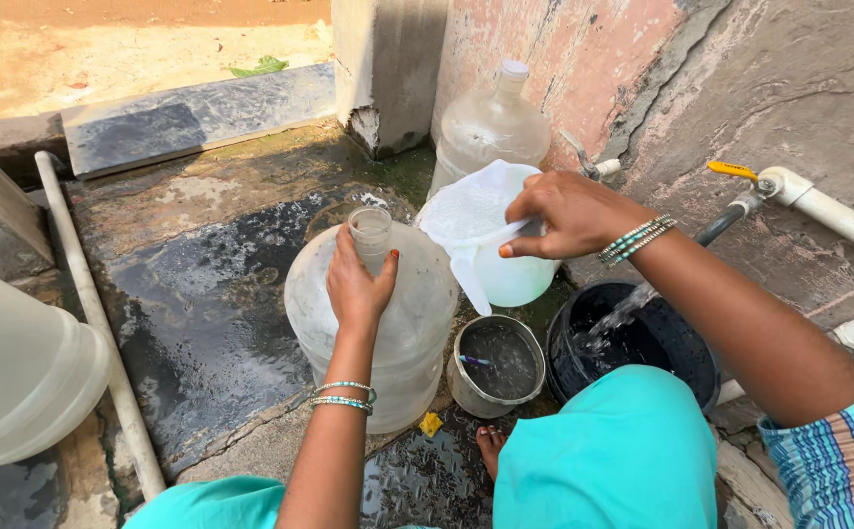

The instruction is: The person fills large plastic water containers from a tap using a small plastic jug. They repeatedly pour water into the containers, shake them to inspect the interior, and place them upright.

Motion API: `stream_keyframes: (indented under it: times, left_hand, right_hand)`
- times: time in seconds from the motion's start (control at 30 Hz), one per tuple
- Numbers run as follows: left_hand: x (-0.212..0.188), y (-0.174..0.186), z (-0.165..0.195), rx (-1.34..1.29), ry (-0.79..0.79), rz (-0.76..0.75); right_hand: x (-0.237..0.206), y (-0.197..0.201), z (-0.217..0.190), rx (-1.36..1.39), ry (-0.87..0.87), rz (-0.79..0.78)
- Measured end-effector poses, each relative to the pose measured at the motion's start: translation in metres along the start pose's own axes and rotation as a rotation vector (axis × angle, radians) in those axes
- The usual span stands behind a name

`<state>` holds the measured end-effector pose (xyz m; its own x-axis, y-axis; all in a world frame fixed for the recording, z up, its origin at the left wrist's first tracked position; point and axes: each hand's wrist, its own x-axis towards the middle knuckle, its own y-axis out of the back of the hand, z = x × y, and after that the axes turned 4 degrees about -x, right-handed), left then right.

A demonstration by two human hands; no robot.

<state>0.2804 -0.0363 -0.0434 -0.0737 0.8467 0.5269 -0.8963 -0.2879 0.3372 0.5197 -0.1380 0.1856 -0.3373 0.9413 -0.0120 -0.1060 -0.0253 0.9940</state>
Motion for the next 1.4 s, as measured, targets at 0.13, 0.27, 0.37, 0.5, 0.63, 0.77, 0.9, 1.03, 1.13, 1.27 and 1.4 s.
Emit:
stream_keyframes:
  times: [0.13,0.27,0.37,0.5,0.63,0.77,0.9,1.03,1.13,1.27,1.4]
  left_hand:
    - [0.004,-0.004,-0.007,-0.006,0.002,0.013]
    - [0.008,-0.004,-0.014,0.019,0.090,0.015]
    - [0.010,-0.003,-0.016,0.012,0.142,-0.009]
    - [0.013,0.002,-0.010,0.013,0.102,-0.042]
    - [0.019,0.016,-0.003,-0.032,0.157,-0.177]
    - [0.025,0.025,-0.002,-0.013,0.120,-0.239]
    - [0.026,0.022,-0.011,0.053,0.090,-0.290]
    - [0.018,0.012,-0.024,0.267,0.037,-0.316]
    - [0.011,0.009,-0.028,0.388,0.052,-0.337]
    - [0.003,0.013,-0.024,0.484,0.055,-0.310]
    - [0.002,0.030,-0.020,0.440,0.087,-0.344]
  right_hand:
    - [0.046,0.035,-0.032,-0.139,0.150,-0.038]
    - [0.068,0.051,-0.046,-0.278,0.178,-0.090]
    - [0.072,0.058,-0.049,-0.310,0.204,-0.050]
    - [0.070,0.067,-0.052,-0.335,0.238,0.027]
    - [0.071,0.071,-0.056,-0.412,0.216,0.007]
    - [0.078,0.068,-0.061,-0.445,0.219,0.005]
    - [0.087,0.063,-0.063,-0.458,0.275,0.064]
    - [0.095,0.059,-0.068,-0.539,0.275,0.076]
    - [0.100,0.056,-0.077,-0.645,0.268,0.035]
    - [0.108,0.051,-0.096,-0.766,0.301,-0.039]
    - [0.116,0.044,-0.113,-0.845,0.317,-0.101]
